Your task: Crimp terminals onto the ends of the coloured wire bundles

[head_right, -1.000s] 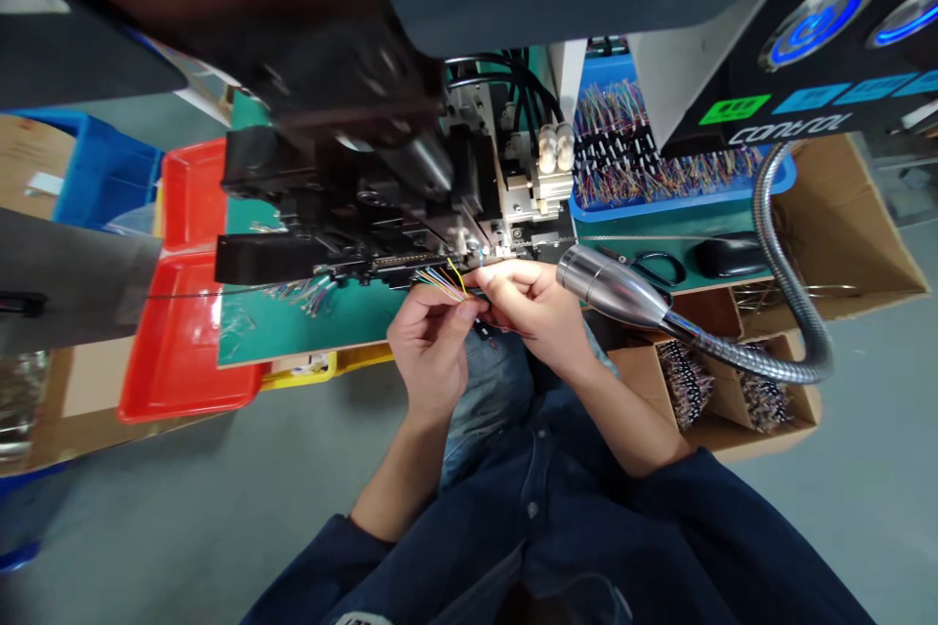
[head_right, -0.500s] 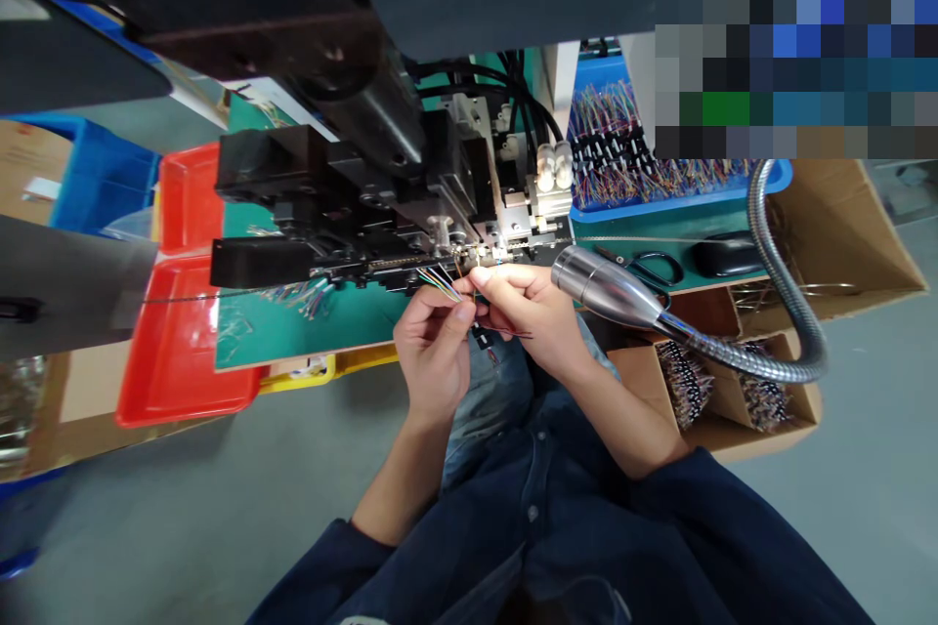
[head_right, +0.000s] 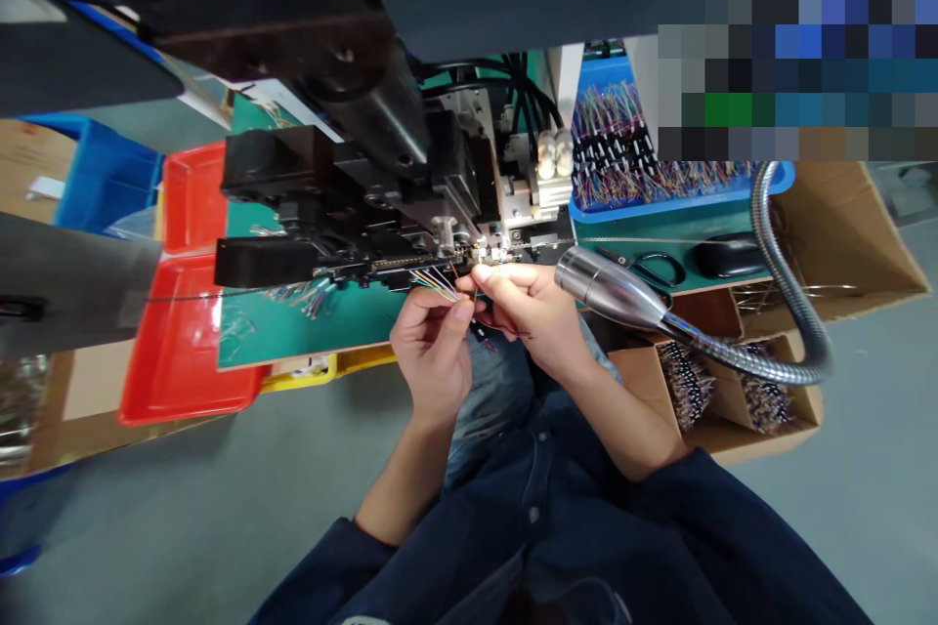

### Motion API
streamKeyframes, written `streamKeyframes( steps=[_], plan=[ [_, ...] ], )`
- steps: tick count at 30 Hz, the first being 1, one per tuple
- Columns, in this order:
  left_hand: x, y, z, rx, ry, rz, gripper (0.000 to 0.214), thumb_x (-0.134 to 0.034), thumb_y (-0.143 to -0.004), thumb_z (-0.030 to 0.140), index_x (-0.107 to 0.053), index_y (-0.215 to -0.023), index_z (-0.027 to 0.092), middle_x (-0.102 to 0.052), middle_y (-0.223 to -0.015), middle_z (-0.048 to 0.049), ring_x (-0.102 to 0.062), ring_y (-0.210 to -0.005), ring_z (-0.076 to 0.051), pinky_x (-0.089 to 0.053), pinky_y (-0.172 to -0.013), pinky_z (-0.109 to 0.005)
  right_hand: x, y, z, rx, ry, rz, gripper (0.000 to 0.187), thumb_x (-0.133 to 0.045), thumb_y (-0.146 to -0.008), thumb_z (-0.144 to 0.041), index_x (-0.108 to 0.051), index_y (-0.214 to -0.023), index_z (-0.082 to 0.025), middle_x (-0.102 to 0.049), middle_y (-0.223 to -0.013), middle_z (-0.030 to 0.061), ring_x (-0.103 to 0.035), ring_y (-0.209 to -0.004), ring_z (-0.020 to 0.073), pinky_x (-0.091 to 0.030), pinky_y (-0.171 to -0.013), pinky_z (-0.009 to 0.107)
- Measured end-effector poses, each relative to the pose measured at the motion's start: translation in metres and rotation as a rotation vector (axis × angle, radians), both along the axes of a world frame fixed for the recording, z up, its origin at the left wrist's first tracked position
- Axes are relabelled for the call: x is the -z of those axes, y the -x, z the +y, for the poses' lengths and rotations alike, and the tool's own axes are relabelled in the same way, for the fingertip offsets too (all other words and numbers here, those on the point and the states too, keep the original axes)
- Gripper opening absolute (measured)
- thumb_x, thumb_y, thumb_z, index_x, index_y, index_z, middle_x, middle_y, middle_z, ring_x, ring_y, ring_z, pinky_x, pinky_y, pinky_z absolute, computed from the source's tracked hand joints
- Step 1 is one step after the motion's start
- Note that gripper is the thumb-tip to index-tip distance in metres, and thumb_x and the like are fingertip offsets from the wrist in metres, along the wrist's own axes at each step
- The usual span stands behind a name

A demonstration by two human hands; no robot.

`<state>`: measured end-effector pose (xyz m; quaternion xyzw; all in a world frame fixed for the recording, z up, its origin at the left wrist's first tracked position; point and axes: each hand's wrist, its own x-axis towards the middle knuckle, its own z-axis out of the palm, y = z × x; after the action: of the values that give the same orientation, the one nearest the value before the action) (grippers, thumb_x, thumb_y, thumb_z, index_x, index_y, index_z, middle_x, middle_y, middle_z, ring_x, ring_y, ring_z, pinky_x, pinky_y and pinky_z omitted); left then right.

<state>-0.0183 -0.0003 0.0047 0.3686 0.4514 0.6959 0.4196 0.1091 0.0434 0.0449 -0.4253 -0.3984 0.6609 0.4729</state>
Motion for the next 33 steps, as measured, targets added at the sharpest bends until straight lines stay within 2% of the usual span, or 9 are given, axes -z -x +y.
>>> streamKeyframes(
  steps=[3,9,14,19,26,30,33],
  plan=[
    [-0.001,0.000,0.000,0.008,0.000,-0.002,0.014,-0.094,-0.098,0.030,-0.081,-0.098,0.024,-0.081,-0.094,0.0004,-0.081,-0.085,-0.014,-0.066,-0.079,-0.026,-0.004,-0.002,0.001,-0.018,-0.030,-0.045,0.038,-0.084,-0.102,-0.056,-0.094,-0.095,-0.020,-0.047,-0.045,-0.0082,-0.037,-0.043,0.0094,-0.044,-0.050,0.028],
    [0.000,-0.001,-0.002,0.043,0.022,-0.028,0.016,-0.097,-0.096,0.030,-0.082,-0.096,0.024,-0.081,-0.091,0.0000,-0.077,-0.082,-0.014,-0.065,-0.078,-0.025,-0.008,-0.005,0.000,-0.057,-0.061,-0.068,0.033,-0.089,-0.097,-0.053,-0.090,-0.091,-0.021,-0.047,-0.047,-0.0083,-0.035,-0.042,0.0087,-0.035,-0.043,0.025],
    [0.005,-0.003,0.000,0.045,0.053,-0.082,0.024,-0.097,-0.095,0.036,-0.077,-0.090,0.023,-0.077,-0.088,0.0012,-0.078,-0.076,-0.014,-0.068,-0.073,-0.028,-0.002,-0.006,-0.002,-0.048,0.016,-0.029,0.033,-0.083,-0.102,-0.052,-0.089,-0.088,-0.023,-0.049,-0.047,-0.0074,-0.037,-0.042,0.0101,-0.042,-0.045,0.028],
    [0.003,-0.006,0.001,0.041,0.062,-0.120,0.027,-0.097,-0.095,0.039,-0.075,-0.091,0.023,-0.082,-0.093,0.0002,-0.077,-0.072,-0.013,-0.068,-0.069,-0.027,0.005,-0.004,-0.002,-0.045,0.020,0.066,0.034,-0.085,-0.105,-0.052,-0.090,-0.089,-0.022,-0.051,-0.046,-0.0074,-0.038,-0.042,0.0090,-0.041,-0.048,0.027],
    [0.002,-0.007,0.000,-0.001,0.010,-0.107,0.019,-0.095,-0.097,0.034,-0.079,-0.097,0.024,-0.082,-0.095,0.0007,-0.080,-0.075,-0.013,-0.067,-0.067,-0.025,0.000,-0.001,-0.001,-0.050,0.018,0.040,0.037,-0.083,-0.105,-0.054,-0.091,-0.090,-0.022,-0.047,-0.045,-0.0083,-0.038,-0.042,0.0100,-0.043,-0.050,0.029],
    [0.003,-0.007,0.000,-0.008,0.033,-0.076,0.019,-0.095,-0.097,0.036,-0.079,-0.097,0.025,-0.084,-0.098,-0.0005,-0.082,-0.079,-0.016,-0.070,-0.073,-0.029,-0.002,-0.002,-0.001,-0.052,0.024,0.007,0.038,-0.083,-0.105,-0.055,-0.090,-0.088,-0.022,-0.046,-0.045,-0.0080,-0.036,-0.042,0.0105,-0.043,-0.050,0.030],
    [0.003,-0.006,0.000,-0.013,0.018,-0.073,0.017,-0.096,-0.096,0.033,-0.080,-0.097,0.025,-0.083,-0.097,0.0002,-0.083,-0.082,-0.015,-0.069,-0.074,-0.027,-0.003,-0.002,0.000,-0.044,0.019,0.018,0.035,-0.083,-0.105,-0.052,-0.090,-0.088,-0.022,-0.046,-0.044,-0.0082,-0.036,-0.042,0.0102,-0.043,-0.050,0.029]
  ],
)
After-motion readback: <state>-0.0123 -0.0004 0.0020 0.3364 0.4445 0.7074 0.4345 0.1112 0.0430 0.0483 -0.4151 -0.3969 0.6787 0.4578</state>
